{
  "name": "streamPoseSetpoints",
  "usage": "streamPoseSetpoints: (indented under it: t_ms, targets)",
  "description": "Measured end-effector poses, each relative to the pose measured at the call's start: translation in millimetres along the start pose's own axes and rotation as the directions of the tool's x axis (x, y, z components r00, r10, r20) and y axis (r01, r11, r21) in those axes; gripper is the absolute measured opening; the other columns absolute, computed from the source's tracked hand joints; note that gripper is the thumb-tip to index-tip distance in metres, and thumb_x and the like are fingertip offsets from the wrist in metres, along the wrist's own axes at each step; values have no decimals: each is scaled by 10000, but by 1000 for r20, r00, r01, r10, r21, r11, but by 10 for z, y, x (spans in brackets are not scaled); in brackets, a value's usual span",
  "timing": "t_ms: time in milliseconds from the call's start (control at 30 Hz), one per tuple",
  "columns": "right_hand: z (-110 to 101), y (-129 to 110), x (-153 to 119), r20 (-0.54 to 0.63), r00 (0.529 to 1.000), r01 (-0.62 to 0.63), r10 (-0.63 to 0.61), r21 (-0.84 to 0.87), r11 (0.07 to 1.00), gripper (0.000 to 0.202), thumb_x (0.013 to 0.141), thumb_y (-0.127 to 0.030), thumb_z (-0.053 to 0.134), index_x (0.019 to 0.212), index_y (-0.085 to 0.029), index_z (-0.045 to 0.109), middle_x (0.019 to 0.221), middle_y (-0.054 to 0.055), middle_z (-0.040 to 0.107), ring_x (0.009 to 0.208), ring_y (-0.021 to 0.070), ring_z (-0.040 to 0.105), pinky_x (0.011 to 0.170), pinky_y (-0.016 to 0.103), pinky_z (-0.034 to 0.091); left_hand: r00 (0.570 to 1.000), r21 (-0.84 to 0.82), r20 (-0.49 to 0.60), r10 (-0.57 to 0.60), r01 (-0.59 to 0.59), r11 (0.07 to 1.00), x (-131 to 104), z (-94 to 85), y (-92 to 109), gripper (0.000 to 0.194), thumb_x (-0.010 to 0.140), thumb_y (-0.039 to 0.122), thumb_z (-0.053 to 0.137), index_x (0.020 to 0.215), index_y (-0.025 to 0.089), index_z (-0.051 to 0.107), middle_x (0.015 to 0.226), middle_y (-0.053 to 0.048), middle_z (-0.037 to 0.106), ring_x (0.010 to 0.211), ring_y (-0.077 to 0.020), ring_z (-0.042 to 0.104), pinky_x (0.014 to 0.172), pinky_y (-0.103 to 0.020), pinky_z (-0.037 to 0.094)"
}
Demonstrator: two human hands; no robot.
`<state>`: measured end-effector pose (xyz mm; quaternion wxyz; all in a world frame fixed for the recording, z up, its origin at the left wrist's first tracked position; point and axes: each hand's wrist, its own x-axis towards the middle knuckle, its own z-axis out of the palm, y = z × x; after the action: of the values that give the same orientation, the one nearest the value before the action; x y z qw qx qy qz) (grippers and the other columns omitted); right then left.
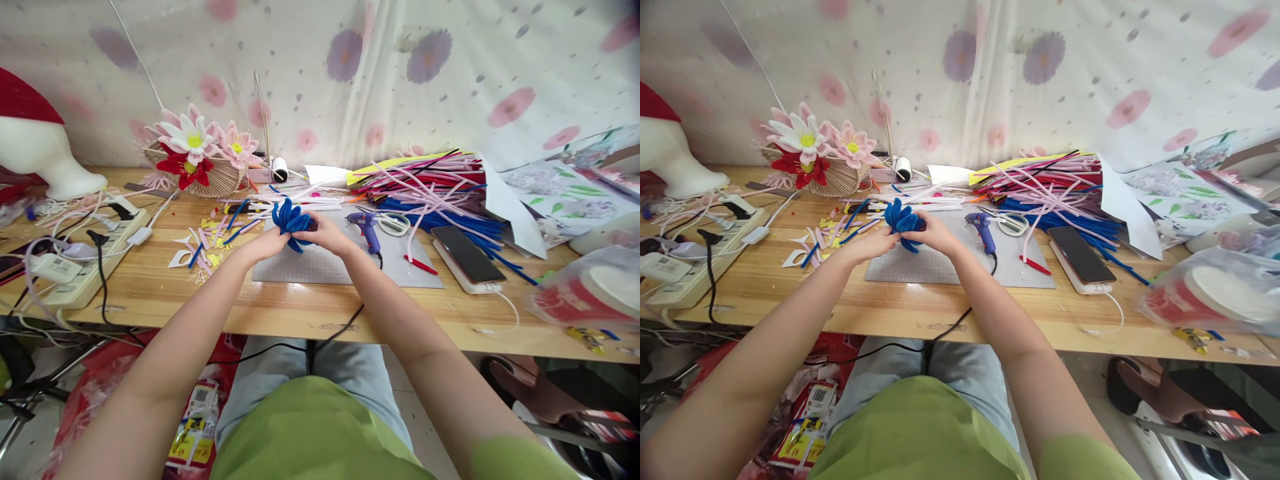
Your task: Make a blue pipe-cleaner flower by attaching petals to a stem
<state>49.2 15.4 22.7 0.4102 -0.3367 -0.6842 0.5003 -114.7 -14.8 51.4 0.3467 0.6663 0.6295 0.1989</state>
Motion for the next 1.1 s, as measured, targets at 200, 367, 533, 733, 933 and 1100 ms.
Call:
streamPoseSetpoints:
  t_ms: [200,367,533,733,933,1100]
  targets:
    - [27,71,-25,13,997,-73,73,35,997,328,586,-342,731,817,-137,620,730,-2,623,654,112,536,674,269,457,1000,483,3,-2,0,875,-135,0,58,462,897,356,230,1104,82,539,1213,-216,573,1121,-317,549,908,-415,413]
    - [83,80,-66,20,995,-104,103,138,985,312,565,-340,737,778,-133,644,706,-4,636,642,108,548,675,263,458,999,608,-40,-13,35,793,-239,42,83,483,908,391,182,1124,115,515,1166,-209,603,1067,-323,585,867,-432,428]
    - [109,67,-97,5,995,-94,95,181,979,290,540,-318,749,744,-136,651,694,-16,635,646,103,546,713,267,460,996,636,-87,20,40,771,-203,84,40,452,908,385,195,1113,140,515,1090,-200,632,1010,-335,605,838,-446,427]
    - [146,52,-92,-62,992,-93,110,223,970,330,509,-289,756,786,-147,646,717,-18,632,681,117,558,734,281,467,981,614,-171,96,30,789,-157,79,-10,396,903,405,251,1064,169,524,1012,-182,642,961,-337,606,793,-430,432]
    - [150,36,-75,-44,995,-75,85,203,976,318,497,-278,751,758,-144,628,684,-31,605,673,116,547,708,280,460,972,560,-215,93,45,827,-180,103,-13,343,902,379,281,1061,179,510,1004,-165,635,940,-323,605,779,-411,429]
    - [150,25,-75,-54,995,-69,80,188,980,330,493,-289,747,759,-144,617,690,-31,603,686,121,547,712,283,459,975,532,-212,65,59,844,-189,130,4,343,899,373,281,1078,179,500,1015,-174,636,944,-334,607,781,-429,429]
